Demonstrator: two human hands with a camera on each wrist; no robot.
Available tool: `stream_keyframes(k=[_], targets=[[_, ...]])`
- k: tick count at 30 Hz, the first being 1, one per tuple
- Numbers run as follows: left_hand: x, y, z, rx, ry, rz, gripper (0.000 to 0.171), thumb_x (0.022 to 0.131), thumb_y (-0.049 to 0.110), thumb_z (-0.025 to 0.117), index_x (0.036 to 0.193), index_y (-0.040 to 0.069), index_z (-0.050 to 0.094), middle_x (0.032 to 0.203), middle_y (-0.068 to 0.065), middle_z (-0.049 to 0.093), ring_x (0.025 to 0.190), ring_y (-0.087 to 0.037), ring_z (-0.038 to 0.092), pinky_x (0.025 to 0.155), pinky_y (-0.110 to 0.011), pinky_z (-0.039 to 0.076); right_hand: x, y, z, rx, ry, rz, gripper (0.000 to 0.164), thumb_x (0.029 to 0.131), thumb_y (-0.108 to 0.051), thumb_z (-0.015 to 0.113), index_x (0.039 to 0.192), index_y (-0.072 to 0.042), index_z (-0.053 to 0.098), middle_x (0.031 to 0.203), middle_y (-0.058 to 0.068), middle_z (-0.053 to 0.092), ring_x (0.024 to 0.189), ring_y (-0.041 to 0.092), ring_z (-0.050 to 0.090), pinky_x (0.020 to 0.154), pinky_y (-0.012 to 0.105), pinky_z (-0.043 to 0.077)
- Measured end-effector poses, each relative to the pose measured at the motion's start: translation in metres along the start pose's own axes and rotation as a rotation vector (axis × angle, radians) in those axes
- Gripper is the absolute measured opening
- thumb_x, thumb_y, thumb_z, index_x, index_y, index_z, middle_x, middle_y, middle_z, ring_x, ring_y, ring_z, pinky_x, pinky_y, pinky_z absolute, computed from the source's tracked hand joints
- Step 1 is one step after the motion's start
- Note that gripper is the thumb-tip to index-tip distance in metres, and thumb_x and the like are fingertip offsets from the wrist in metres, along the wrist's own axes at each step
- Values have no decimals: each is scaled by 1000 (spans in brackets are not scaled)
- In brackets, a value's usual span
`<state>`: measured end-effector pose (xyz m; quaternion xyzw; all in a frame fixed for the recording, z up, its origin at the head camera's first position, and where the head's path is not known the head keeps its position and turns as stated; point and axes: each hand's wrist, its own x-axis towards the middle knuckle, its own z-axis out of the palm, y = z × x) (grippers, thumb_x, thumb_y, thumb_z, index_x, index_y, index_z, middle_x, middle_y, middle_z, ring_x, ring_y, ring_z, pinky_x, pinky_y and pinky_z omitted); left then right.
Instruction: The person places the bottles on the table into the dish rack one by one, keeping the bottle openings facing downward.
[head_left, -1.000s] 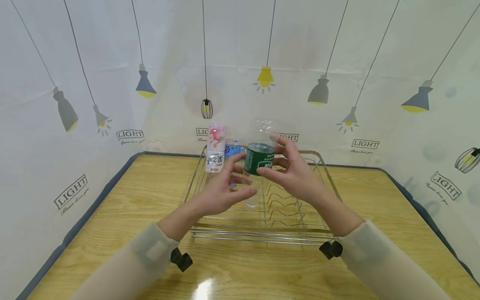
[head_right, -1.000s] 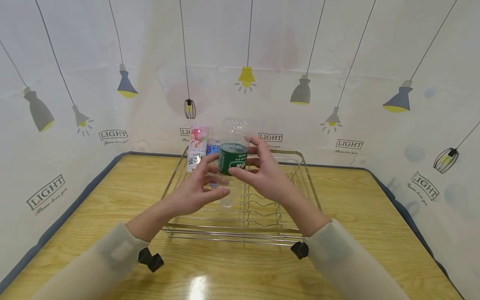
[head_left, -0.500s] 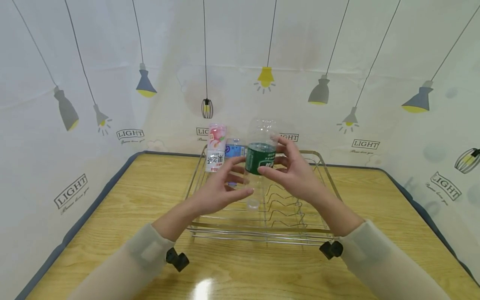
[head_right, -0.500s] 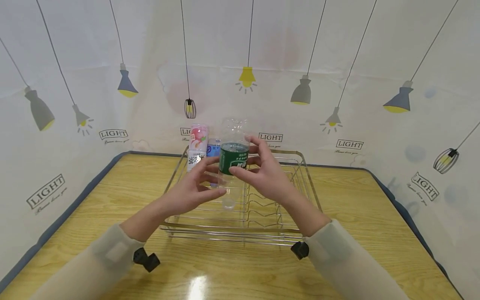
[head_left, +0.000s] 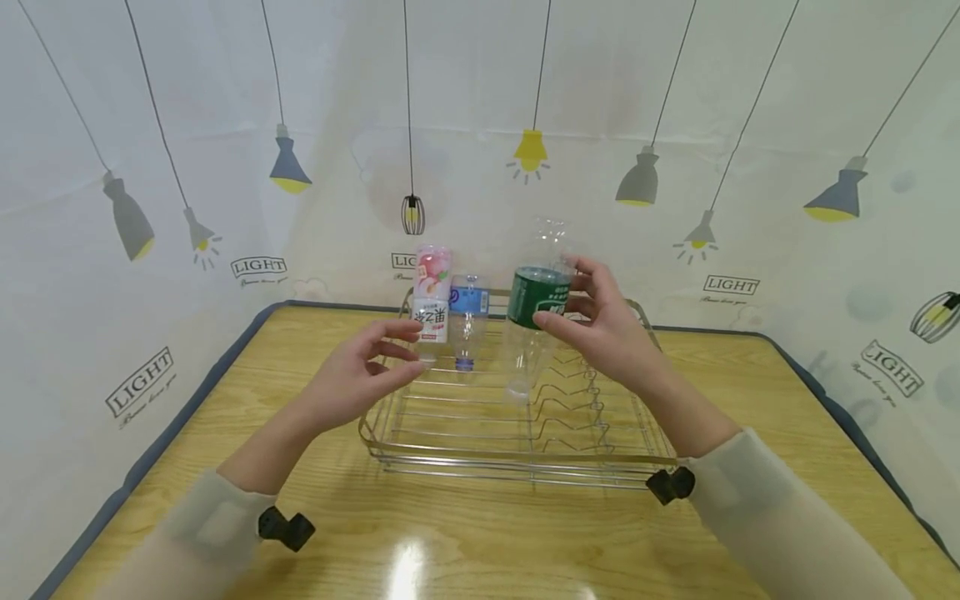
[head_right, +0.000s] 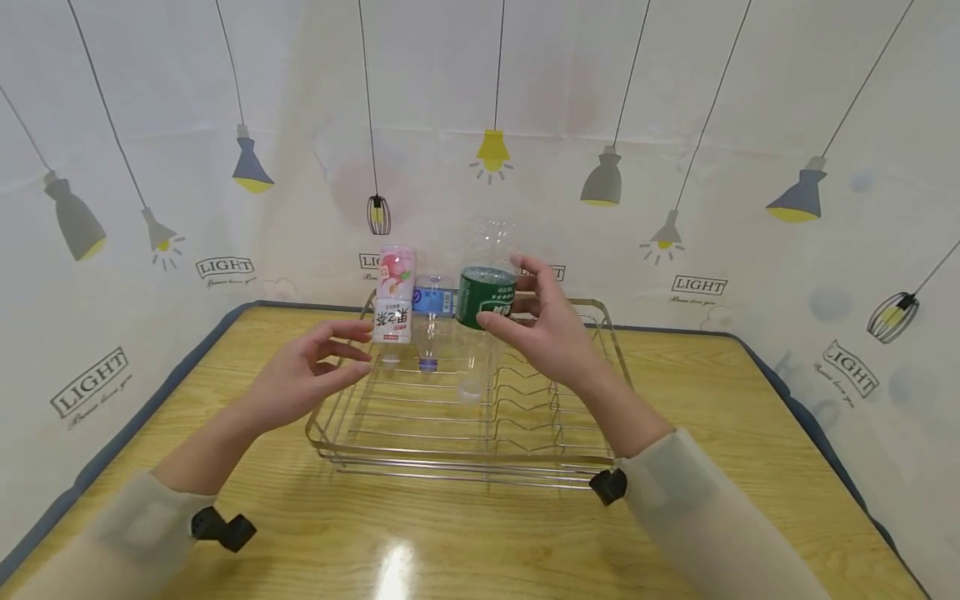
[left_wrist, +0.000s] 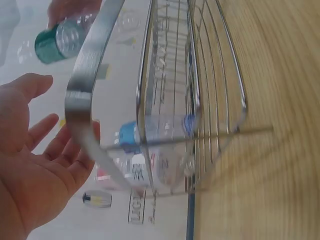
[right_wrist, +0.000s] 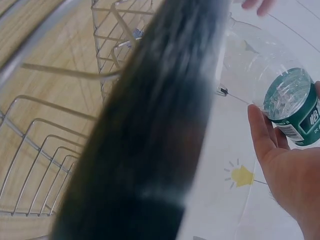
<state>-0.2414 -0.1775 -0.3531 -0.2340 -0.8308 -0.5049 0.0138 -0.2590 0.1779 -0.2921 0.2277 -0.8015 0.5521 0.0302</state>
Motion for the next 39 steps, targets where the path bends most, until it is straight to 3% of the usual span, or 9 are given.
stream_keyframes(k=[9, 18, 24, 32, 39], targets=[[-20, -27, -24, 140, 81, -23, 42, 107, 26, 75, 146, 16, 66, 145, -13, 62, 112, -25, 67, 92, -30, 60, 9, 2, -5, -3, 45, 32, 84, 105, -20, 75, 170, -15, 22, 148, 16, 49, 126, 28, 62, 93, 22, 59], [-26, -45, -16, 144, 6, -108, 39, 110, 33, 70, 145, 16, 69, 139, -17, 58, 111, -28, 63, 81, -38, 57, 20, -3, -9, 17, 63, 57, 87, 105, -28, 74, 171, -19, 20, 149, 13, 47, 127, 26, 61, 96, 28, 59], [-21, -44, -9, 138, -9, -155, 43, 111, 37, 67, 147, 13, 67, 141, -18, 58, 106, -25, 62, 75, -37, 55, 31, -11, -5, 35, 89, 63, 87, 103, -32, 76, 171, -22, 22, 153, 12, 48, 128, 26, 62, 100, 35, 58], [-14, -38, -4, 129, -29, -223, 48, 108, 43, 68, 145, 11, 66, 143, -18, 57, 104, -27, 57, 75, -37, 53, 47, -19, 3, 90, 89, 50, 88, 103, -30, 76, 172, -23, 21, 154, 13, 47, 131, 26, 61, 100, 32, 60], [-13, -37, 1, 96, -12, -231, 45, 105, 33, 74, 143, 9, 65, 141, -20, 54, 104, -28, 53, 75, -36, 51, 62, -17, 14, 114, 128, 54, 88, 103, -27, 75, 172, -19, 21, 154, 16, 48, 131, 28, 62, 111, 48, 58]])
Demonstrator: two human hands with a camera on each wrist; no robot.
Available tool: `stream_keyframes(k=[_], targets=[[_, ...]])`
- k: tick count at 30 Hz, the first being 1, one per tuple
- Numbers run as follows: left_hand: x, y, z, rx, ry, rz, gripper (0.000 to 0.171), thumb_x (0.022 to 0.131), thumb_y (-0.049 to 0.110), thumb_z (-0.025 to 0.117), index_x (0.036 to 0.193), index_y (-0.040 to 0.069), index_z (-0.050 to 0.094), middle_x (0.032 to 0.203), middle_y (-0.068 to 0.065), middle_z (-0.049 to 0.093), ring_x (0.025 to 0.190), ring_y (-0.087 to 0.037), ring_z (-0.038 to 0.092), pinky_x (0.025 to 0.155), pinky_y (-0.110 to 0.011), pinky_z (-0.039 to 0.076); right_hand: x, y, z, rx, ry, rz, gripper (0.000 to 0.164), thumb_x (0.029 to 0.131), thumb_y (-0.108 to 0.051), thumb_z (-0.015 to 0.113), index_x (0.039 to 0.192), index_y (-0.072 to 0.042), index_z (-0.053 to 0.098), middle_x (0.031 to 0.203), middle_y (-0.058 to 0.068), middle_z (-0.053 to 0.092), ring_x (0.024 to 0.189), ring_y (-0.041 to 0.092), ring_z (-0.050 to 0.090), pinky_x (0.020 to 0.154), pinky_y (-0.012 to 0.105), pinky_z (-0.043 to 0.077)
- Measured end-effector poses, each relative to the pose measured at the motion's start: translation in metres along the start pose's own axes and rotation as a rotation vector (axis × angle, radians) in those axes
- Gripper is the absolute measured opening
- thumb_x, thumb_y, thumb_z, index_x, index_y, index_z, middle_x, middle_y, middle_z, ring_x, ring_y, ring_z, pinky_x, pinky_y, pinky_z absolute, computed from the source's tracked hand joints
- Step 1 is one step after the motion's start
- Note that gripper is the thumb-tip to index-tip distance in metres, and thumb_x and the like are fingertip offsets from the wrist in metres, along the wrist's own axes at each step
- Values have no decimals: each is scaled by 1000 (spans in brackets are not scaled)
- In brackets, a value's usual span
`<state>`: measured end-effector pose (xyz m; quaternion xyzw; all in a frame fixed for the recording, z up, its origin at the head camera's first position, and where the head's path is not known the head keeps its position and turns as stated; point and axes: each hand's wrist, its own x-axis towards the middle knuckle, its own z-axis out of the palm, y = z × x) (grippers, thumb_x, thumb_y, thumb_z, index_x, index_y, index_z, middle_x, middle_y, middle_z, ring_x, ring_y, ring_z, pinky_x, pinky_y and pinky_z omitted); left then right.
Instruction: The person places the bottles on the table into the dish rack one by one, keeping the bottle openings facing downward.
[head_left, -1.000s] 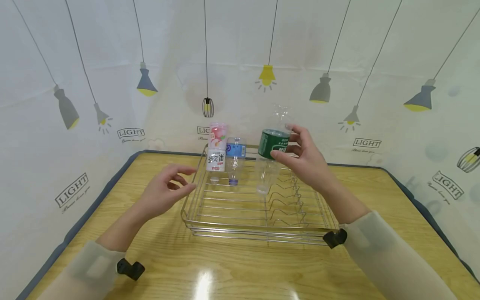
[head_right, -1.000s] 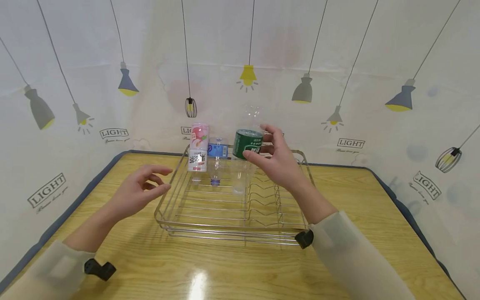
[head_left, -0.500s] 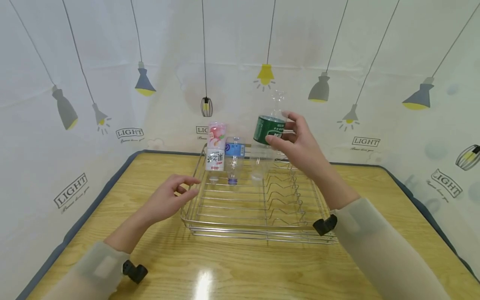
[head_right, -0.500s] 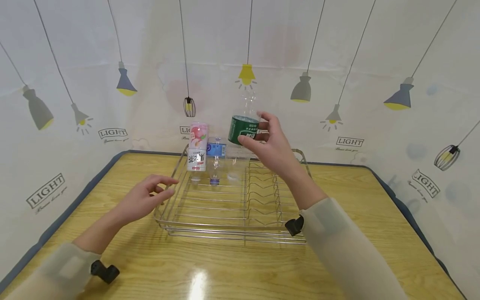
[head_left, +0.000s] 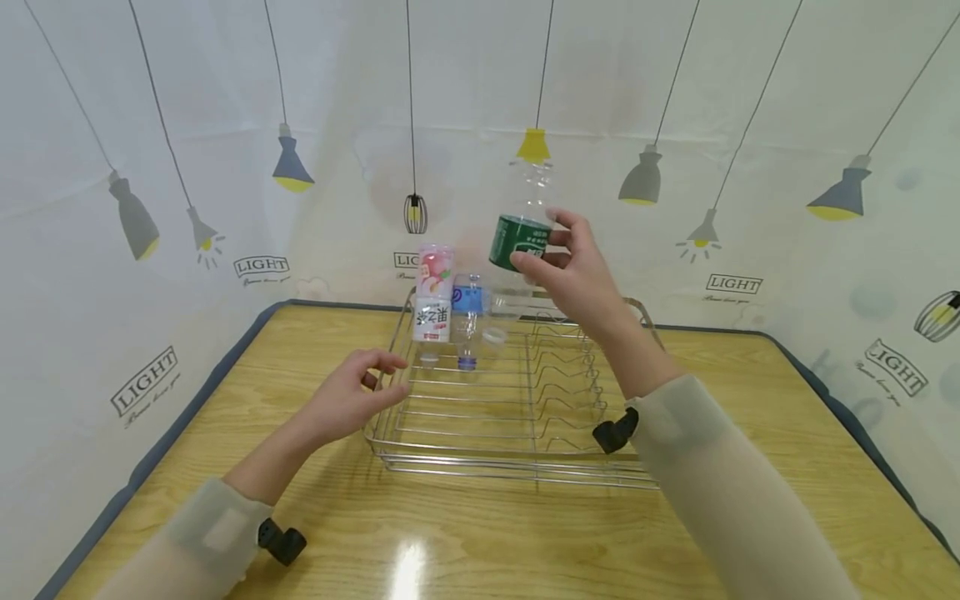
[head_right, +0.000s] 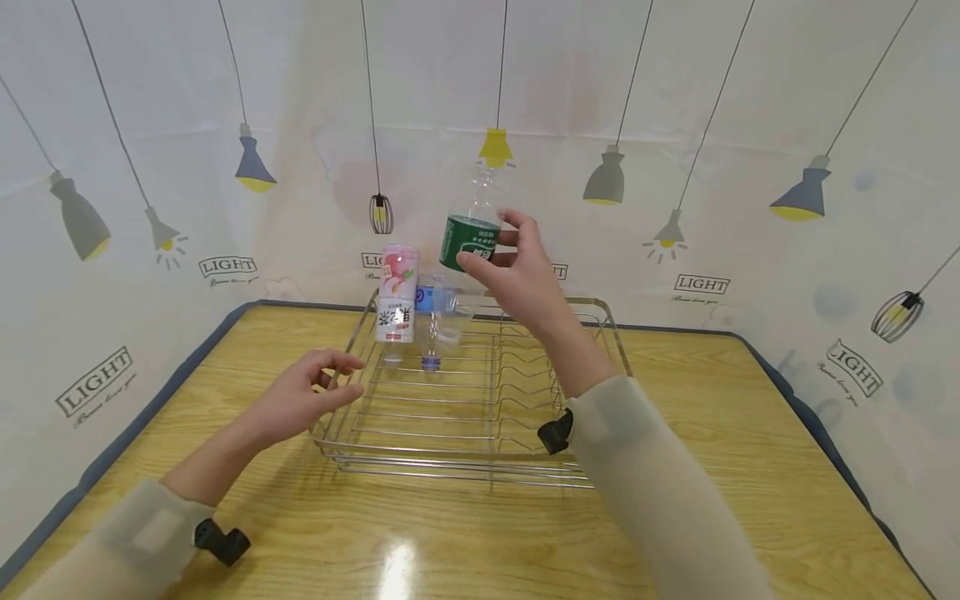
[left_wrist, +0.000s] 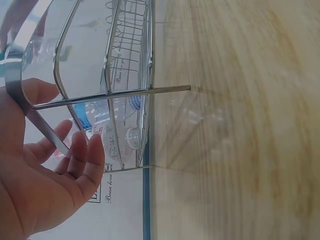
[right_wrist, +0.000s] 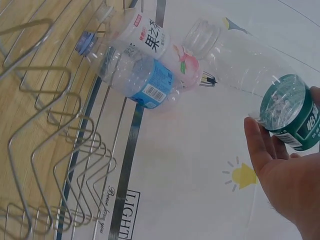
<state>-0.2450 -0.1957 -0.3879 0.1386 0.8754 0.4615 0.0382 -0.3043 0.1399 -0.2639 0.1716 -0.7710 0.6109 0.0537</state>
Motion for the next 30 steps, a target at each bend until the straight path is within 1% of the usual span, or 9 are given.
stream_keyframes(k=[2, 4, 10, 16, 21, 27, 30], targets=[[0, -2, 1, -11, 8, 1, 45, 105, 32, 74, 143, 8, 65, 139, -20, 54, 104, -28, 53, 75, -36, 51, 4, 1, 5, 13, 12, -1, 88, 103, -27, 76, 172, -19, 22, 154, 16, 48, 131, 29, 62, 113, 53, 56], [0, -3, 1, -25, 12, 6, 45, 105, 31, 74, 143, 8, 65, 138, -20, 53, 103, -28, 53, 74, -36, 51, 7, 2, 9, 24, 22, -4, 88, 103, -28, 76, 172, -19, 22, 154, 15, 48, 131, 29, 61, 113, 54, 55], [-1, -4, 3, -52, 13, 13, 43, 106, 28, 74, 143, 10, 65, 139, -21, 52, 102, -28, 53, 73, -35, 51, 15, 5, 20, 56, 50, -7, 88, 102, -28, 77, 172, -20, 23, 156, 14, 47, 130, 28, 60, 107, 44, 57], [-2, -3, 2, -49, 18, 10, 42, 105, 26, 74, 143, 10, 65, 138, -21, 51, 102, -27, 53, 73, -35, 51, 22, 9, 31, 93, 77, 6, 88, 101, -27, 79, 171, -22, 26, 155, 14, 49, 129, 28, 61, 109, 45, 56], [-1, -5, 2, -47, 17, 6, 42, 106, 25, 73, 144, 10, 65, 140, -22, 51, 103, -28, 53, 74, -35, 52, 28, 14, 38, 98, 94, 27, 86, 101, -31, 79, 170, -26, 28, 155, 10, 50, 130, 26, 60, 109, 44, 55], [-1, -5, 3, -57, 18, 6, 45, 105, 26, 74, 145, 7, 64, 140, -22, 51, 103, -28, 54, 74, -35, 51, 35, 22, 45, 120, 113, 15, 85, 102, -30, 79, 170, -24, 28, 154, 11, 50, 129, 26, 60, 105, 42, 54], [-1, -6, 3, -64, 17, 7, 46, 105, 25, 74, 145, 6, 63, 140, -21, 51, 103, -28, 53, 73, -34, 51, 39, 26, 47, 139, 125, 11, 84, 102, -30, 79, 170, -26, 30, 154, 10, 51, 129, 25, 60, 106, 42, 54]])
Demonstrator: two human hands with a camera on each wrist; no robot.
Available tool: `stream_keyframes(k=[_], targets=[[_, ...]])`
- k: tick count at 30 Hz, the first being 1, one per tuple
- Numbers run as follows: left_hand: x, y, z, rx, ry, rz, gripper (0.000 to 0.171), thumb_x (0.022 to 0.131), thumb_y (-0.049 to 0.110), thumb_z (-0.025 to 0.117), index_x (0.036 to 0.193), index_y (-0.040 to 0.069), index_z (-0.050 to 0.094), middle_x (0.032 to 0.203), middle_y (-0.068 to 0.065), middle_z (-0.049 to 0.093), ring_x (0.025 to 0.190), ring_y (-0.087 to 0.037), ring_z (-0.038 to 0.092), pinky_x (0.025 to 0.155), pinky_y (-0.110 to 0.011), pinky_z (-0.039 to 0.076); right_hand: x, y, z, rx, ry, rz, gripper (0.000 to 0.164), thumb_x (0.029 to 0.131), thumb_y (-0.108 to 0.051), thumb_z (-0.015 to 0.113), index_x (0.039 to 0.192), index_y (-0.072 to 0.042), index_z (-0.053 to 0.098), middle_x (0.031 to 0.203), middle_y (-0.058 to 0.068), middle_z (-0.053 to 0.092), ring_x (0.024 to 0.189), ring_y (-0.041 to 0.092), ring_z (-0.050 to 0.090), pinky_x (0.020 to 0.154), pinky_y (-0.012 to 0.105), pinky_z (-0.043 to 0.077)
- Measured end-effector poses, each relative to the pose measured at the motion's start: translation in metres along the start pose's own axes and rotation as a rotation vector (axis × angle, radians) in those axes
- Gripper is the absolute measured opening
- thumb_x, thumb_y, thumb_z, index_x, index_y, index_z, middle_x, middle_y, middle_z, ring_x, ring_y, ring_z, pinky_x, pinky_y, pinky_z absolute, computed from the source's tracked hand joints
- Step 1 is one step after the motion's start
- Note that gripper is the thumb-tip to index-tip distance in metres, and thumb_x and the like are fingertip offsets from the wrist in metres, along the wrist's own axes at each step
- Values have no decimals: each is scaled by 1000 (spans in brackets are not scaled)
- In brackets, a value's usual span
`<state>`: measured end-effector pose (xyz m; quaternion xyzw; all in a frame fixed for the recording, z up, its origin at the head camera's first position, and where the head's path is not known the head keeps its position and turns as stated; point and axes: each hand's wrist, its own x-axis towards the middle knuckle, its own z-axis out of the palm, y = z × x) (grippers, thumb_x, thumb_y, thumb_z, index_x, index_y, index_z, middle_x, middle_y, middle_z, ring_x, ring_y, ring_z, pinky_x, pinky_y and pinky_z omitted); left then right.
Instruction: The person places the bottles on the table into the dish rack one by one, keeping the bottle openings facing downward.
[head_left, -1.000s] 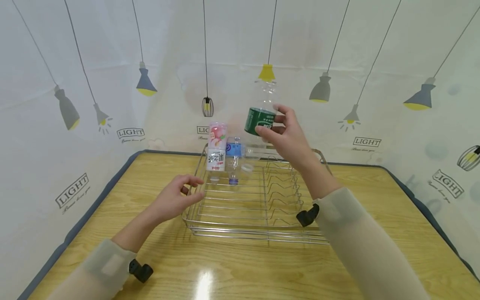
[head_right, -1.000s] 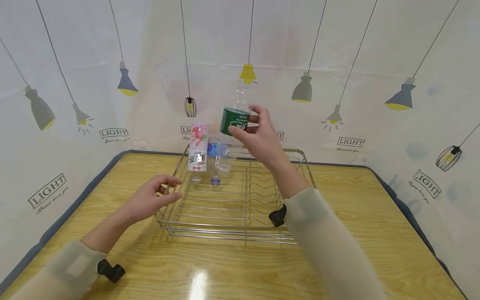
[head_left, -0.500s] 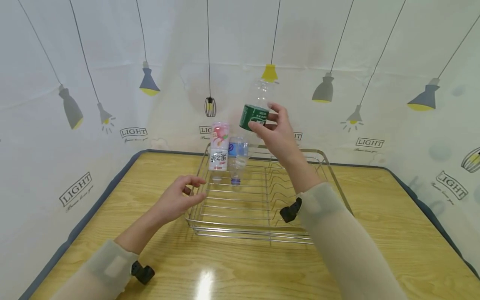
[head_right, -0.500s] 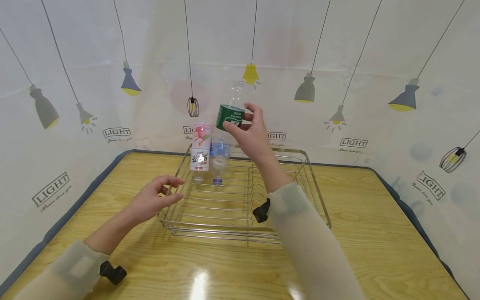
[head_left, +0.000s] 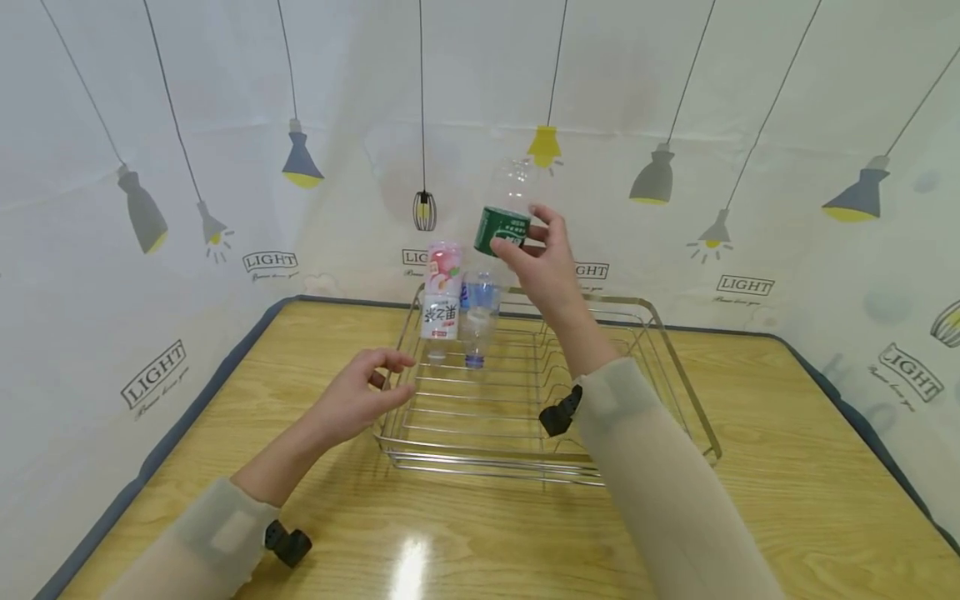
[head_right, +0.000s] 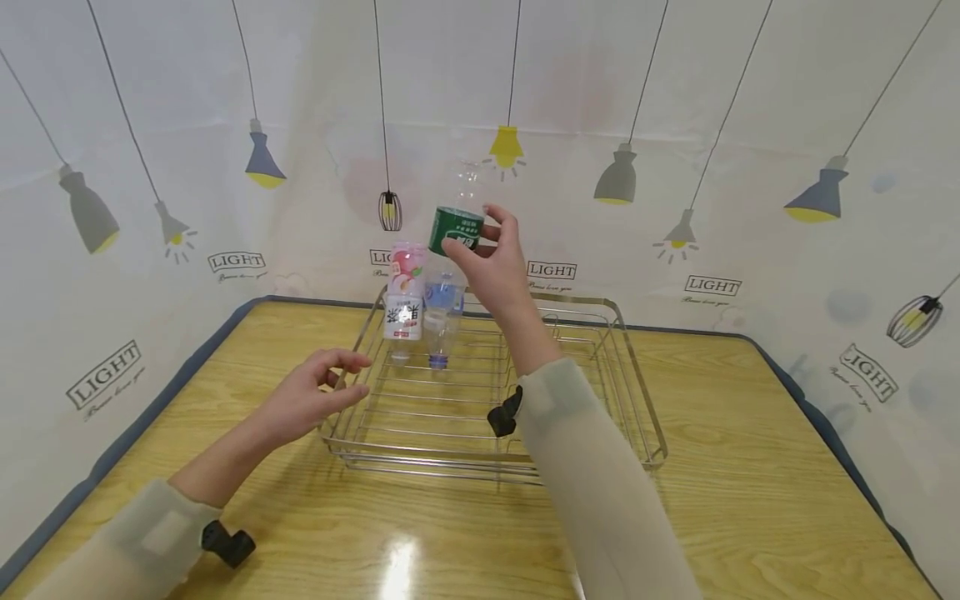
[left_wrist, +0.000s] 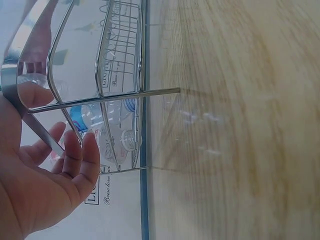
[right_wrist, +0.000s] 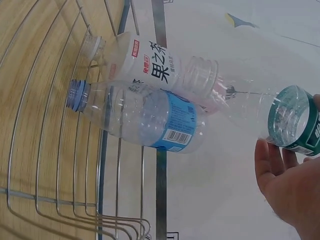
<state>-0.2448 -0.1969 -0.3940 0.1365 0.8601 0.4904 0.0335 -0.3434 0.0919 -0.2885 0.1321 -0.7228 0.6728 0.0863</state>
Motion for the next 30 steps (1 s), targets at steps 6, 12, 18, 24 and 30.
stream_keyframes(k=[6, 12, 18, 24, 30], targets=[[0, -1, 1, 4, 1, 2, 45, 104, 26, 75, 144, 9, 64, 138, -19, 52, 103, -27, 53, 74, -34, 51, 7, 13, 0, 39, 14, -10, 80, 101, -29, 79, 167, -29, 33, 152, 10, 53, 128, 25, 61, 110, 44, 54], [0, -1, 0, 11, 3, 2, 48, 104, 26, 75, 147, 7, 63, 139, -21, 52, 103, -28, 54, 75, -35, 51, 10, 24, -2, 53, 19, -11, 80, 102, -29, 78, 169, -27, 34, 151, 10, 53, 127, 24, 60, 115, 48, 53], [1, 0, 0, 10, 5, 5, 49, 104, 26, 75, 147, 5, 63, 138, -20, 53, 102, -27, 54, 76, -35, 51, 10, 32, -8, 70, 24, 5, 79, 103, -28, 77, 169, -29, 35, 149, 11, 55, 129, 25, 59, 117, 50, 52], [0, 0, 0, 14, 10, 4, 47, 104, 26, 76, 146, 7, 64, 136, -19, 53, 102, -26, 54, 76, -34, 52, 9, 35, -16, 76, 27, -18, 83, 104, -25, 76, 172, -32, 29, 151, 15, 51, 127, 26, 60, 117, 53, 50], [-1, 0, 0, 16, 11, -2, 47, 104, 27, 76, 146, 9, 64, 136, -18, 53, 102, -27, 54, 76, -34, 52, 9, 40, -21, 38, 3, -22, 87, 104, -20, 75, 173, -37, 26, 153, 17, 48, 129, 29, 61, 114, 50, 52]])
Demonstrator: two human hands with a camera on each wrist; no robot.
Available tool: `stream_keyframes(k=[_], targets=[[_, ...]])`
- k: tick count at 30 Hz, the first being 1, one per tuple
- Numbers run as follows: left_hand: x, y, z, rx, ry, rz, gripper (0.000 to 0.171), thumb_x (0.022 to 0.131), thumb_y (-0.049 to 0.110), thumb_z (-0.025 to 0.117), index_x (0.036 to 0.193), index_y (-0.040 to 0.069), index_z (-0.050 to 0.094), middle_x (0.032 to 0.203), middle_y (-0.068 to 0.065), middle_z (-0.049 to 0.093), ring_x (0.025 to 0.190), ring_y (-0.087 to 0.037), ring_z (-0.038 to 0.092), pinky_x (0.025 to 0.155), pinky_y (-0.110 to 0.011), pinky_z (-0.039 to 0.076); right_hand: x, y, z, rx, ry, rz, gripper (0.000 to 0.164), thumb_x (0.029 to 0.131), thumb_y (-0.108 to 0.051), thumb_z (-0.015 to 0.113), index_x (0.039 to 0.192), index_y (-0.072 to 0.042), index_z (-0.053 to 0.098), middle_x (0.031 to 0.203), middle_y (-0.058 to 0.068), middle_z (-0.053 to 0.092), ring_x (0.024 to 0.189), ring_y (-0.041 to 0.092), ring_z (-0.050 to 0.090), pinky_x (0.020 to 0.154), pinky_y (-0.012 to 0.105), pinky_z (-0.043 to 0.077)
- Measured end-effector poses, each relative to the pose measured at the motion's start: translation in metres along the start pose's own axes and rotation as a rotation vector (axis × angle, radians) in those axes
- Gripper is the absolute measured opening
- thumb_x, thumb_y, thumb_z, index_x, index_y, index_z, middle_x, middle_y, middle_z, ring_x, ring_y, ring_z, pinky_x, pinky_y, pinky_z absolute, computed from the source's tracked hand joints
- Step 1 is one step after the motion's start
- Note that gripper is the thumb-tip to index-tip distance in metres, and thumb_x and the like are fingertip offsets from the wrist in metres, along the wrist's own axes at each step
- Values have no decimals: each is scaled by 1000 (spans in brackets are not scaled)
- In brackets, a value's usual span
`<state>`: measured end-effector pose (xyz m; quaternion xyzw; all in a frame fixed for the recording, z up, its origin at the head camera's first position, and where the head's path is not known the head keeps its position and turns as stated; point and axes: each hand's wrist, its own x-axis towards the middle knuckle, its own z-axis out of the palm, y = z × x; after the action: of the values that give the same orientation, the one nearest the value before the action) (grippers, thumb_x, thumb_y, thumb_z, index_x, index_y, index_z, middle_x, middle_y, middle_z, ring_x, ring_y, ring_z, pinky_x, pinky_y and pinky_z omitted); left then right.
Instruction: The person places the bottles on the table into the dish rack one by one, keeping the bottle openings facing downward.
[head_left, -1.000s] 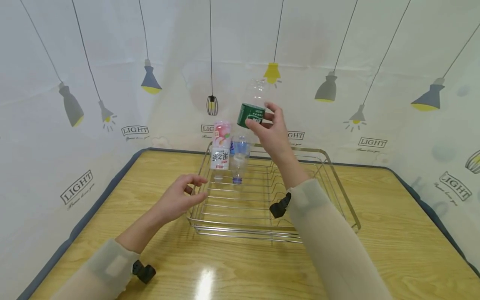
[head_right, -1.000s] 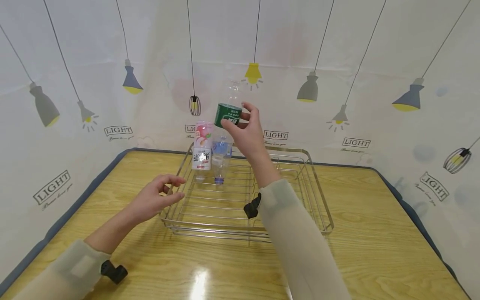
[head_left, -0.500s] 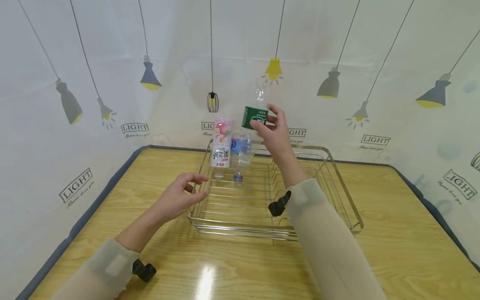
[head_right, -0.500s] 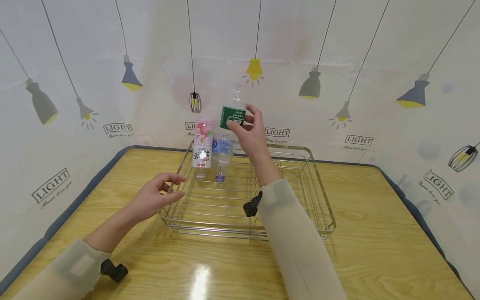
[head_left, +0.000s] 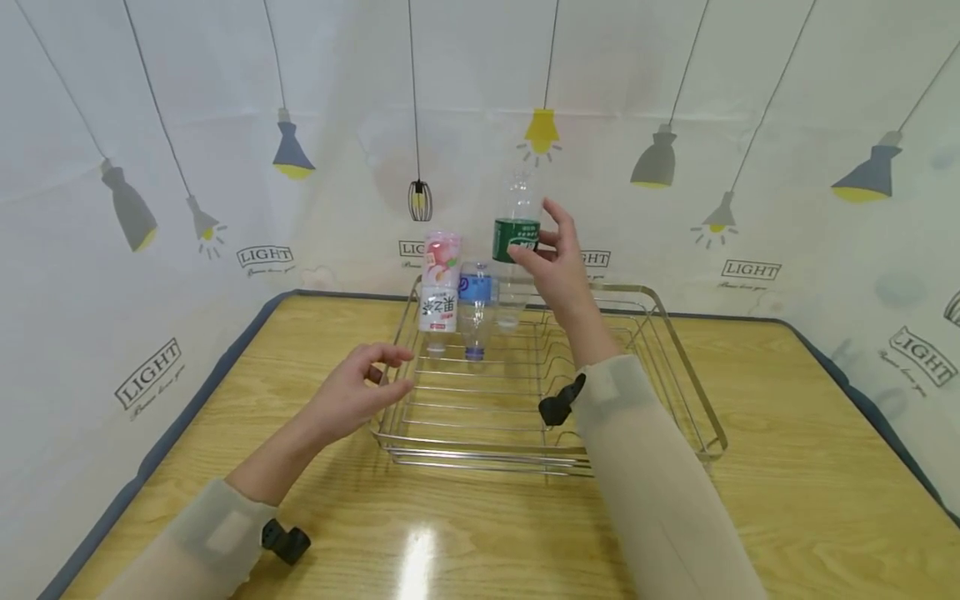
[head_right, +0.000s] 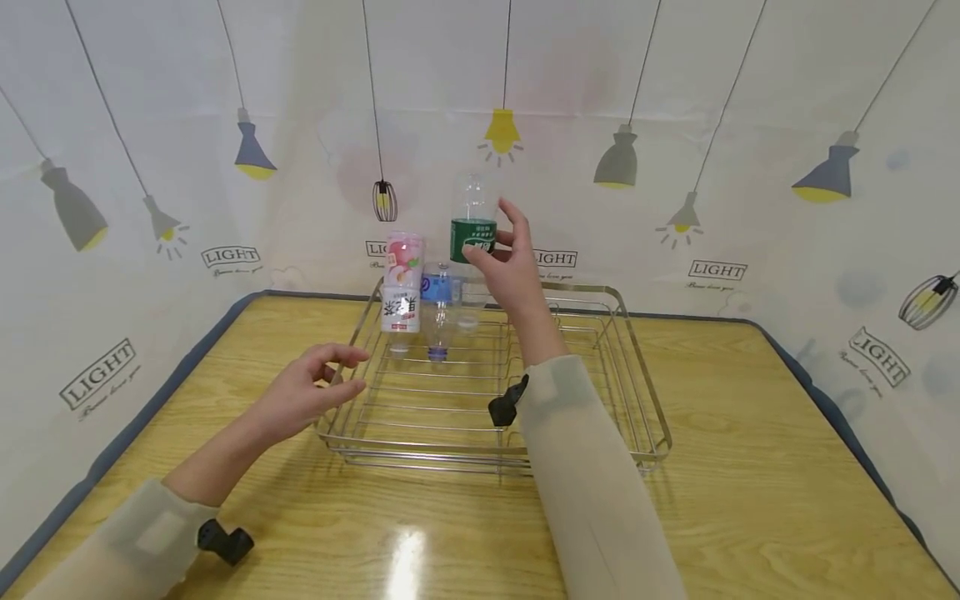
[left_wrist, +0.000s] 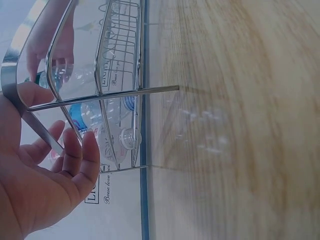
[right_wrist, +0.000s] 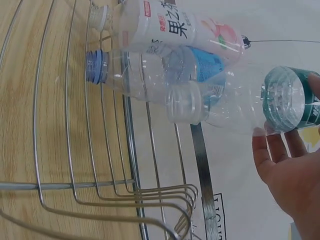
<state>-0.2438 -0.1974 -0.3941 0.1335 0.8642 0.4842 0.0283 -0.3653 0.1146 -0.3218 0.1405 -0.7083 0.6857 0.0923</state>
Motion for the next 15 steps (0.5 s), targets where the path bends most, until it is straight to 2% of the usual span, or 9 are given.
stream_keyframes(k=[6, 15], targets=[[-1, 1, 0, -2, -2, -8, 46, 104, 27, 76, 145, 10, 65, 136, -18, 53, 103, -27, 53, 74, -33, 51, 0, 3, -6, -52, -7, 51, 89, 105, -21, 74, 175, -36, 21, 157, 19, 47, 131, 34, 59, 116, 57, 51], [0, 1, 0, 0, -2, 1, 44, 104, 27, 76, 144, 10, 65, 138, -20, 52, 102, -27, 54, 74, -33, 52, 0, 8, -9, -159, -13, 121, 94, 104, -21, 75, 175, -41, 16, 158, 23, 47, 134, 39, 60, 116, 57, 51]])
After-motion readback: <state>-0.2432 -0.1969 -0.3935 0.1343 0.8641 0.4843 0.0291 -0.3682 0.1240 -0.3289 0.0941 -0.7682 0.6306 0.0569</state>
